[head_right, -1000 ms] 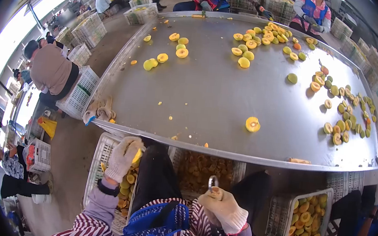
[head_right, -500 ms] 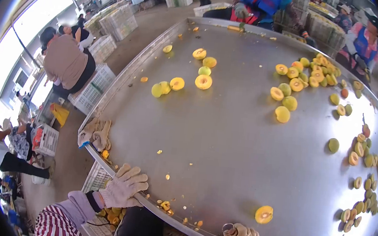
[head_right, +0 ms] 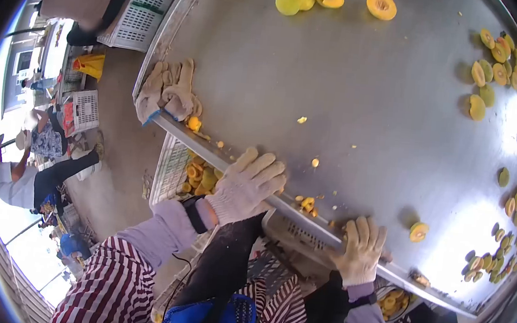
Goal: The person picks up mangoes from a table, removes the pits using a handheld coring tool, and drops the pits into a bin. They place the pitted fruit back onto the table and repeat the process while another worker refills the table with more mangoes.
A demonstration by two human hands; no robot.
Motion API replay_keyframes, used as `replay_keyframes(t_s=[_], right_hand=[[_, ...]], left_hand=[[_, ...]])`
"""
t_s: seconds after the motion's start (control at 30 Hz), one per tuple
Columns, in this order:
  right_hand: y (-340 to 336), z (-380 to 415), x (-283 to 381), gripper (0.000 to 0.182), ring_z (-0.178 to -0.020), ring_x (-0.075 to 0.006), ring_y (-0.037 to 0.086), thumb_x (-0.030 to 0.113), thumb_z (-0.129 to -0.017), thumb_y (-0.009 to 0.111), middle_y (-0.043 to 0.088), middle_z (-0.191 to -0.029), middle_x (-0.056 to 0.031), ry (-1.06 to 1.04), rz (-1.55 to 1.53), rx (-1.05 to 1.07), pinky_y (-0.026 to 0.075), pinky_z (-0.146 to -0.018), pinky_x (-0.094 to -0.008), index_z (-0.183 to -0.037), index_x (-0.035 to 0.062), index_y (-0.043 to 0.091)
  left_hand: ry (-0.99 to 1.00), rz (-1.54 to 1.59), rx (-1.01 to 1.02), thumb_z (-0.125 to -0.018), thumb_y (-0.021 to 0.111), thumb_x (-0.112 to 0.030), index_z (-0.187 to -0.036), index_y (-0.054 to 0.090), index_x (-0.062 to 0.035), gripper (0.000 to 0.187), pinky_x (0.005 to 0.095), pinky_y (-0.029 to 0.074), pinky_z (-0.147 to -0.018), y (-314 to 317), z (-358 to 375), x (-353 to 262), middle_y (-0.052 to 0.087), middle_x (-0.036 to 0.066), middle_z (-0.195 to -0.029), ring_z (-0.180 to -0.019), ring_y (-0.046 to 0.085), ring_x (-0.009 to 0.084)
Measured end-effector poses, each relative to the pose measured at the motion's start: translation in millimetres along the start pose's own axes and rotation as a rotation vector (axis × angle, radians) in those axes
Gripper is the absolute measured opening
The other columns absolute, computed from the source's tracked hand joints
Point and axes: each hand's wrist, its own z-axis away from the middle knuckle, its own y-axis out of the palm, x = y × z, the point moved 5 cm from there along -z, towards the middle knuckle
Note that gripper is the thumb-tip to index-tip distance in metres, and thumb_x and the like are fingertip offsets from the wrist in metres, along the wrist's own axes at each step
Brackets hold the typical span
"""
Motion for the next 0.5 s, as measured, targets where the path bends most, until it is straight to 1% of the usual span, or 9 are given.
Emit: replay_keyframes(t_s=[0.03, 0.1, 0.2, 0.23, 0.3, 0.33, 0.43, 0.47, 0.5], right_hand=[[7, -2, 4, 0.088, -0.136, -0.0379, 0.041, 0.023, -0.054, 0.088, 0.048, -0.136, -0.0151, 0.042, 0.032, -0.051, 0.027, -0.115, -0.0598, -0.132, 0.0081, 0.049], [18, -4, 9, 0.093, -0.138, -0.0374, 0.039, 0.021, -0.053, 0.088, 0.045, -0.141, -0.0155, 0.074, 0.183, -0.046, 0.027, -0.115, -0.0593, -0.136, 0.0082, 0.047], [24, -3, 12, 0.096, -0.141, -0.0374, 0.036, 0.021, -0.055, 0.087, 0.042, -0.145, -0.0164, 0.152, 0.185, -0.005, 0.027, -0.115, -0.0586, -0.140, 0.0069, 0.044], [28, -1, 14, 0.096, -0.141, -0.0374, 0.036, 0.021, -0.055, 0.087, 0.042, -0.145, -0.0164, 0.163, 0.193, 0.011, 0.027, -0.115, -0.0586, -0.140, 0.0069, 0.044], [37, -4, 13, 0.095, -0.142, -0.0379, 0.034, 0.026, -0.059, 0.086, 0.041, -0.147, -0.0183, 0.258, 0.232, 0.073, 0.027, -0.115, -0.0570, -0.142, 0.0056, 0.043], [37, -5, 16, 0.092, -0.141, -0.0390, 0.035, 0.033, -0.065, 0.083, 0.042, -0.147, -0.0196, 0.265, 0.254, 0.087, 0.029, -0.114, -0.0552, -0.142, 0.0039, 0.042], [33, -9, 19, 0.092, -0.141, -0.0407, 0.036, 0.039, -0.069, 0.081, 0.043, -0.147, -0.0214, 0.259, 0.271, 0.116, 0.030, -0.112, -0.0547, -0.143, 0.0018, 0.041], [42, -5, 10, 0.091, -0.140, -0.0429, 0.036, 0.050, -0.075, 0.073, 0.042, -0.147, -0.0247, 0.240, 0.278, 0.133, 0.030, -0.111, -0.0551, -0.142, -0.0011, 0.042], [39, -8, 14, 0.091, -0.140, -0.0429, 0.036, 0.050, -0.075, 0.073, 0.042, -0.147, -0.0247, 0.239, 0.279, 0.133, 0.030, -0.111, -0.0551, -0.142, -0.0011, 0.042]], left_hand=[[0.001, 0.022, 0.017, -0.067, 0.077, -0.038, -0.120, 0.062, -0.0102, 0.062, 0.0509, 0.034, -0.112, -4, -1, 2, 0.057, 0.008, -0.132, -0.131, 0.047, 0.0279], [0.016, 0.083, 0.057, -0.070, 0.078, -0.038, -0.121, 0.062, -0.0104, 0.061, 0.0507, 0.032, -0.113, -5, 8, -1, 0.057, 0.008, -0.133, -0.132, 0.046, 0.0280], [0.037, 0.092, 0.118, -0.076, 0.075, -0.042, -0.123, 0.062, -0.0110, 0.058, 0.0515, 0.027, -0.117, -2, 9, 7, 0.055, 0.010, -0.136, -0.136, 0.042, 0.0300], [0.044, 0.112, 0.123, -0.076, 0.075, -0.042, -0.123, 0.062, -0.0110, 0.058, 0.0515, 0.027, -0.117, 0, 12, 6, 0.055, 0.010, -0.136, -0.136, 0.042, 0.0300], [0.021, 0.120, 0.125, -0.077, 0.075, -0.042, -0.123, 0.062, -0.0106, 0.058, 0.0510, 0.026, -0.118, 4, 13, 9, 0.054, 0.010, -0.138, -0.137, 0.040, 0.0292], [0.025, 0.135, 0.118, -0.077, 0.076, -0.042, -0.122, 0.062, -0.0103, 0.057, 0.0506, 0.026, -0.118, 3, 14, 10, 0.053, 0.010, -0.138, -0.138, 0.040, 0.0284], [0.020, 0.162, 0.117, -0.076, 0.076, -0.043, -0.122, 0.063, -0.0097, 0.058, 0.0505, 0.026, -0.118, 9, 15, 12, 0.053, 0.010, -0.137, -0.137, 0.040, 0.0286], [0.029, 0.126, 0.100, -0.075, 0.076, -0.043, -0.121, 0.063, -0.0086, 0.059, 0.0497, 0.026, -0.118, 10, 15, 12, 0.054, 0.010, -0.135, -0.136, 0.041, 0.0286], [0.028, 0.126, 0.099, -0.075, 0.076, -0.043, -0.121, 0.063, -0.0086, 0.059, 0.0497, 0.026, -0.118, 8, 14, 12, 0.054, 0.010, -0.135, -0.136, 0.041, 0.0286]])
